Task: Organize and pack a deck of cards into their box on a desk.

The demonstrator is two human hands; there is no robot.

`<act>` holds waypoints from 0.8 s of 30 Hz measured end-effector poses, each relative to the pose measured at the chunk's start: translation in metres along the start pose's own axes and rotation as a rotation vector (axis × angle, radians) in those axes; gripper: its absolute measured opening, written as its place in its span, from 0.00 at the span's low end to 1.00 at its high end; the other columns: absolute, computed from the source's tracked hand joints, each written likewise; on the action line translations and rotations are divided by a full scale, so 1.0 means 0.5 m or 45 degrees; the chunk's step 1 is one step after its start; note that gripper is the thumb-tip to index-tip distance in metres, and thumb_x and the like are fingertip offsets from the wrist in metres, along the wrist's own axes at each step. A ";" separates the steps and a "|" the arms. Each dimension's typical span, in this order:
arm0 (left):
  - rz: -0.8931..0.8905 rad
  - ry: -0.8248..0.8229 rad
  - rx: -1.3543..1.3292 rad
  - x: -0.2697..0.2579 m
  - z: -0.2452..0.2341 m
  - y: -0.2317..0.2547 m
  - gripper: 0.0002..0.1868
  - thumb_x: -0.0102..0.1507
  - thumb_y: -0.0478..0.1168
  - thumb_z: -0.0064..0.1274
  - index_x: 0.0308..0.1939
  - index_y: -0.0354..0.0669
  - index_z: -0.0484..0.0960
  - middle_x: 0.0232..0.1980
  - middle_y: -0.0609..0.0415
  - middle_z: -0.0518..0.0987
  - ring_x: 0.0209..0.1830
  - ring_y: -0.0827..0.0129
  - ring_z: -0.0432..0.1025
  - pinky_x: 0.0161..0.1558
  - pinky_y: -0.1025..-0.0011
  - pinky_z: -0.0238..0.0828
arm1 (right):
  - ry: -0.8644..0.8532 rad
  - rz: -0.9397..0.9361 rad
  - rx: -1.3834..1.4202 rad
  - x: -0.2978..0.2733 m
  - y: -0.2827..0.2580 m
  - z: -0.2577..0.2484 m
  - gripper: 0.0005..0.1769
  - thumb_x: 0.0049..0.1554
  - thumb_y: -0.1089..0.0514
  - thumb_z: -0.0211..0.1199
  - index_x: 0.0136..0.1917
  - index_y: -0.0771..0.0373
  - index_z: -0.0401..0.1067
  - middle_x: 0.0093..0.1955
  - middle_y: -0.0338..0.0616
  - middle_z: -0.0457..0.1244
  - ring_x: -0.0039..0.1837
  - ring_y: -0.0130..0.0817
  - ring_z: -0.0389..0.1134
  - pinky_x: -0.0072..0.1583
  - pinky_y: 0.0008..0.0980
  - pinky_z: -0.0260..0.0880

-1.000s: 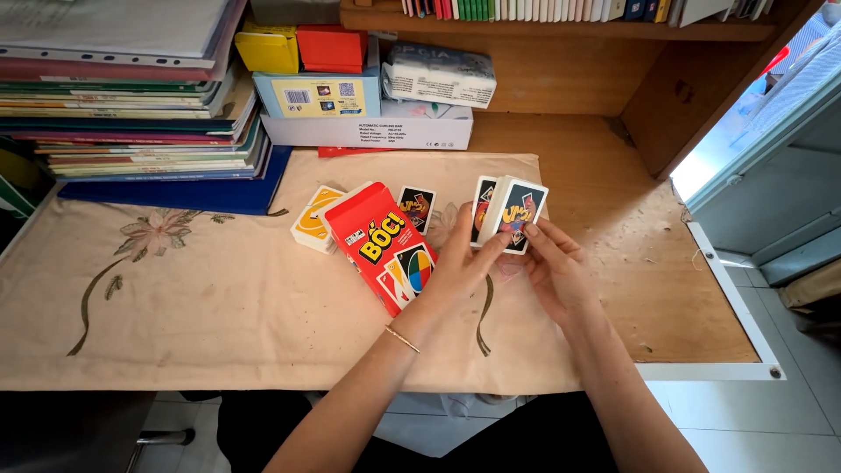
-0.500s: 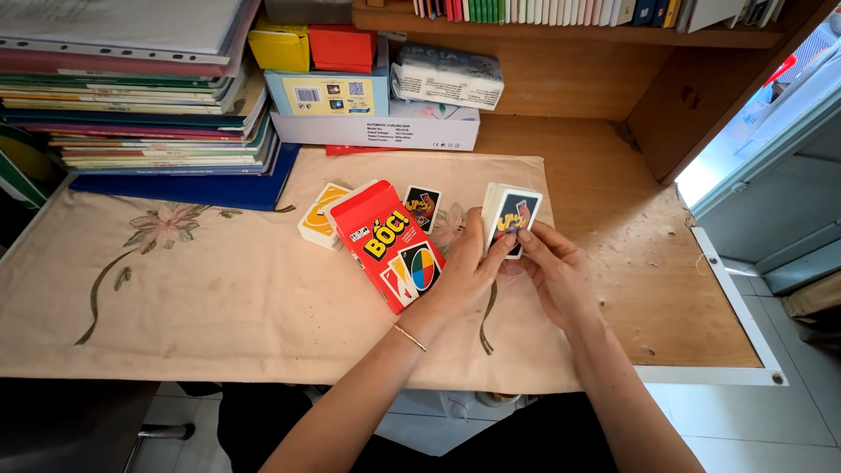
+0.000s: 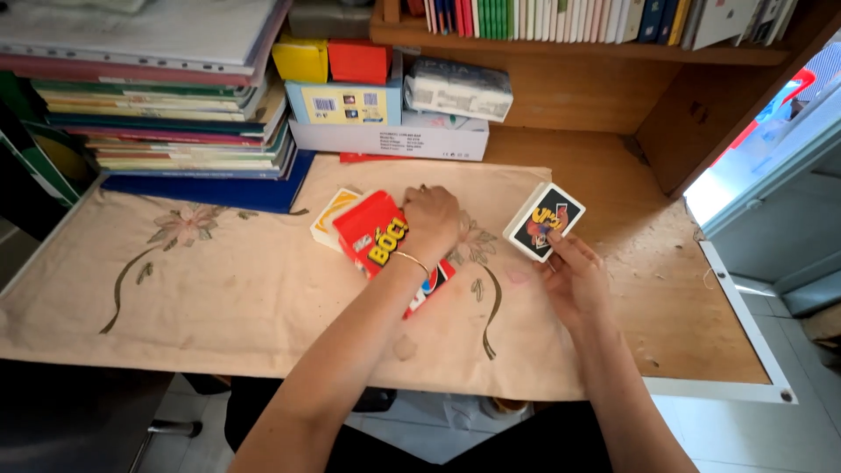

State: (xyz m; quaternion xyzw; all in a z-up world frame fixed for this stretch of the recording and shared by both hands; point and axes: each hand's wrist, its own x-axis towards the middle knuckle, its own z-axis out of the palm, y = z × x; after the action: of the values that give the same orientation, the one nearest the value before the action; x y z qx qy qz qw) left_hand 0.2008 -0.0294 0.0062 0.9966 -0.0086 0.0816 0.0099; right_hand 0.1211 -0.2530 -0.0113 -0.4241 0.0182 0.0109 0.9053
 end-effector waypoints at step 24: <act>0.162 0.208 -2.240 -0.104 0.080 0.092 0.13 0.71 0.40 0.51 0.50 0.31 0.75 0.48 0.49 0.81 0.47 0.74 0.76 0.49 0.75 0.75 | -0.056 0.025 -0.109 -0.016 0.011 0.017 0.16 0.58 0.65 0.65 0.59 0.73 0.73 0.51 0.49 0.70 0.49 0.34 0.72 0.48 0.36 0.76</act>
State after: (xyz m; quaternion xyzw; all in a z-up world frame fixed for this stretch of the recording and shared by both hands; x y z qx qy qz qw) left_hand 0.1549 -0.0755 -0.0409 0.6168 -0.1229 0.1168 0.7687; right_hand 0.1130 -0.2429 -0.0100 -0.4620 0.0020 0.0300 0.8863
